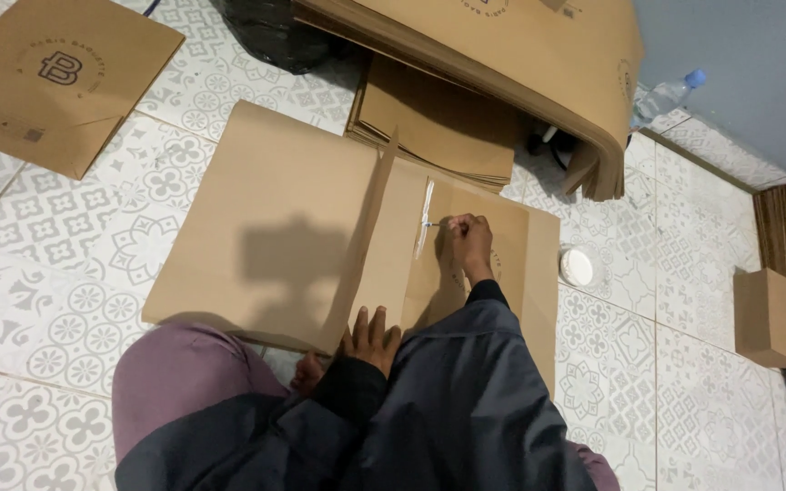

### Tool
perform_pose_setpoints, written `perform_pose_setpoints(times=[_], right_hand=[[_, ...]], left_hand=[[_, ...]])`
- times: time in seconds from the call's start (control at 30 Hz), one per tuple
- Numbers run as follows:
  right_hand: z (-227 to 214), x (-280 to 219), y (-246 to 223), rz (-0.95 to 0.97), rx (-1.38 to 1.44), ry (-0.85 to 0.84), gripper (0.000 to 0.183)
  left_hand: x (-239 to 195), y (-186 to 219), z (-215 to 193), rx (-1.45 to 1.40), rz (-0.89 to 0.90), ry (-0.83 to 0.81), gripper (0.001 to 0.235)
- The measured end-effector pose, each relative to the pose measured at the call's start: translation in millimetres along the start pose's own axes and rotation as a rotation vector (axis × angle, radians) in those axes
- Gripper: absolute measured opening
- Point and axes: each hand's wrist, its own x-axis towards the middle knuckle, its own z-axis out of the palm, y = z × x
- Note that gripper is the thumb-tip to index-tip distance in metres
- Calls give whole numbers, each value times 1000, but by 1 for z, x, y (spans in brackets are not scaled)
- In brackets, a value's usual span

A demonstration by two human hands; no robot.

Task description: The person sits on the floor and assembles brown paper bags. They fold the bag flat, apply a strip of adhesive to the center seam using a small stick, and press the sides together to seal it. The person repeats this process with multiple bags from a nearby stack.

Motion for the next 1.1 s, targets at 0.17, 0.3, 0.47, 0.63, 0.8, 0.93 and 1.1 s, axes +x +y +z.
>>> perform_pose_setpoints(times=[0.17, 0.3, 0.47, 0.63, 0.8, 0.93, 1.1], right_hand=[[-7, -23, 4, 8, -37, -73, 8], [-11, -43, 5, -37, -113, -129, 7], [-13, -67, 13, -63, -117, -182, 8], [-24, -74, 0, 14, -19, -163, 11], [-12, -72, -10, 41, 63, -1, 10], [1, -72, 4, 33, 78, 3, 10], [-3, -93, 12, -157, -99, 27, 13]], left_hand=[[26, -7, 26, -19, 7, 18, 71], [8, -3, 11, 15, -6, 39, 73], [22, -7, 25, 12, -13, 32, 78], [26, -8, 27, 2, -6, 18, 78], [17, -5, 18, -3, -11, 23, 78], [20, -7, 20, 16, -3, 38, 78], [27, -6, 29, 45, -12, 40, 78]])
